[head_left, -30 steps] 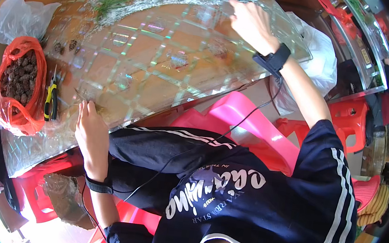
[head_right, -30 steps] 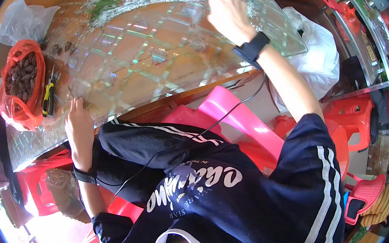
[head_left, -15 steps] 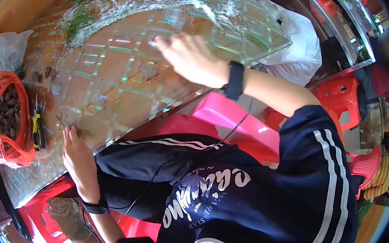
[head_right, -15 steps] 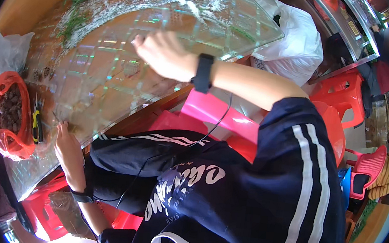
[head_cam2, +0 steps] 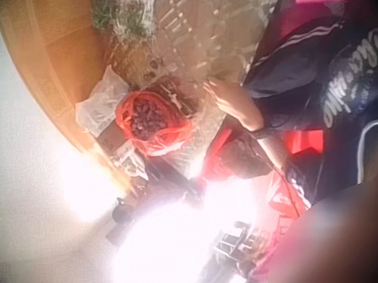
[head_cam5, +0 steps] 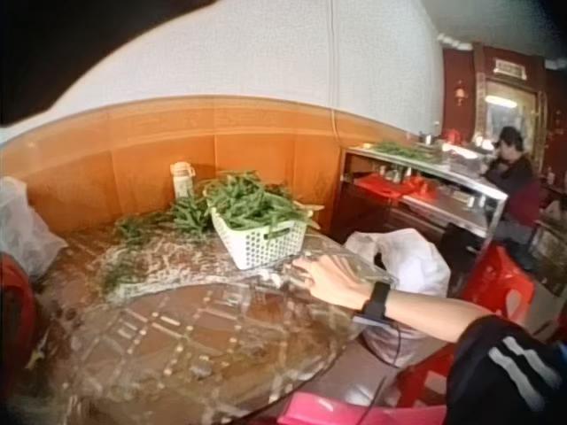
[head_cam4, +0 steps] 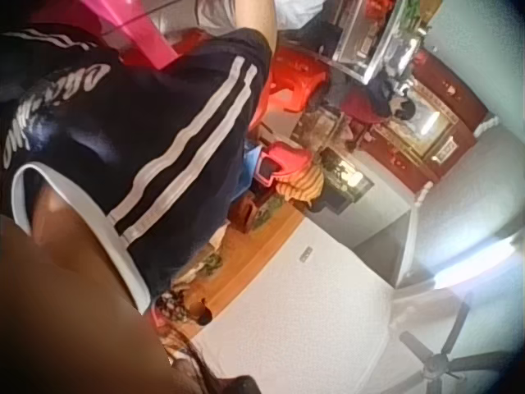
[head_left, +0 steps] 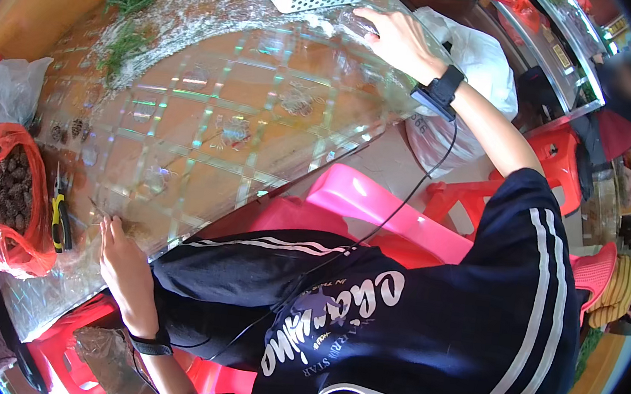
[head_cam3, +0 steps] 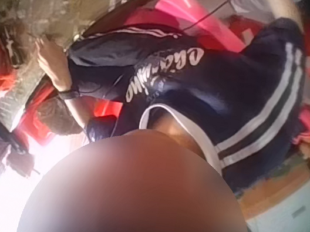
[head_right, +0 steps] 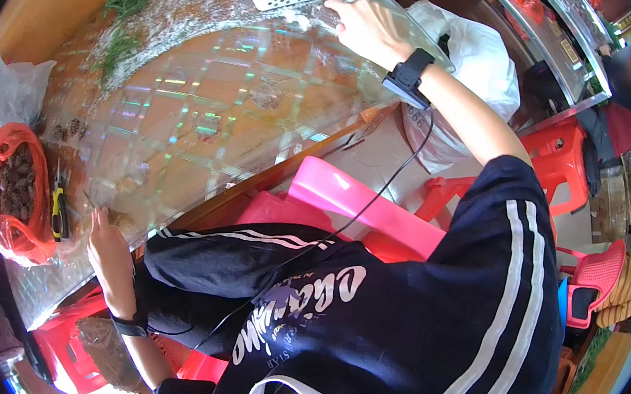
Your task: Trimming small green plant branches using pliers and placing them into containers or bags.
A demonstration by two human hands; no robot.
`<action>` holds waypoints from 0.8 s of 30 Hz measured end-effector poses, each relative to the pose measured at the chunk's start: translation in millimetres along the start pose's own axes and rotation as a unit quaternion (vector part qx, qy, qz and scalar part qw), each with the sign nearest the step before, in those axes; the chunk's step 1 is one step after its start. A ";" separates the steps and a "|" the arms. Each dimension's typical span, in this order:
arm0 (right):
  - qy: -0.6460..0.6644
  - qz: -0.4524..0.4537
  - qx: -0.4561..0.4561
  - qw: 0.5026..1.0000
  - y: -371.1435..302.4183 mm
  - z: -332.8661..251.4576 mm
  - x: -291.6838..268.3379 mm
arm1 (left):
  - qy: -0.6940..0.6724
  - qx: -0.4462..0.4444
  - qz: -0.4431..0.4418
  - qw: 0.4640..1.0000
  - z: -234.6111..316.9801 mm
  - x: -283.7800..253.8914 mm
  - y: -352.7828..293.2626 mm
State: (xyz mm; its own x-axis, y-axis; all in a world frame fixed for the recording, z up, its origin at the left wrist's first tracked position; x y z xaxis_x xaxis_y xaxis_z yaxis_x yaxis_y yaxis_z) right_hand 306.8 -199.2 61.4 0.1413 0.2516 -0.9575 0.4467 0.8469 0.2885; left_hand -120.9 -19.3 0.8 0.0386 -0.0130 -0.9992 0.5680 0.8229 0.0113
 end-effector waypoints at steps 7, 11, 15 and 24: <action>0.096 -0.020 -0.134 0.986 31.1 -102.5 -0.8 | 0.000 -0.002 0.016 1.000 1.2 -0.3 -2.6; 0.121 -0.069 -0.215 0.967 39.7 -175.9 24.7 | 0.004 0.005 0.025 1.000 -0.3 1.0 -4.5; 0.107 -0.062 -0.232 0.965 47.1 -187.9 42.5 | 0.014 0.029 0.038 0.999 1.2 -1.1 -4.8; 0.067 -0.047 -0.067 0.994 54.5 -54.3 48.6 | 0.027 0.021 0.043 0.998 0.8 2.9 -7.0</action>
State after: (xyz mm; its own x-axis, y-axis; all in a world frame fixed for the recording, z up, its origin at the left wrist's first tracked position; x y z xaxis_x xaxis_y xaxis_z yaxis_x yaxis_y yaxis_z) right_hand 290.0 -115.4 30.2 -0.0180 0.2213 -0.9751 0.3292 0.9222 0.2032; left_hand -124.2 -25.6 -2.1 0.0447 0.0884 -0.9951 0.5991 0.7947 0.0975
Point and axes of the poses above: each hand's wrist, its own y-axis towards the middle knuckle, its own x-axis out of the palm, z = x × y, the point moved 7 cm from there along y, towards the middle knuckle, and after that the axes turned 7 degrees about -z, right-handed, at the moved point
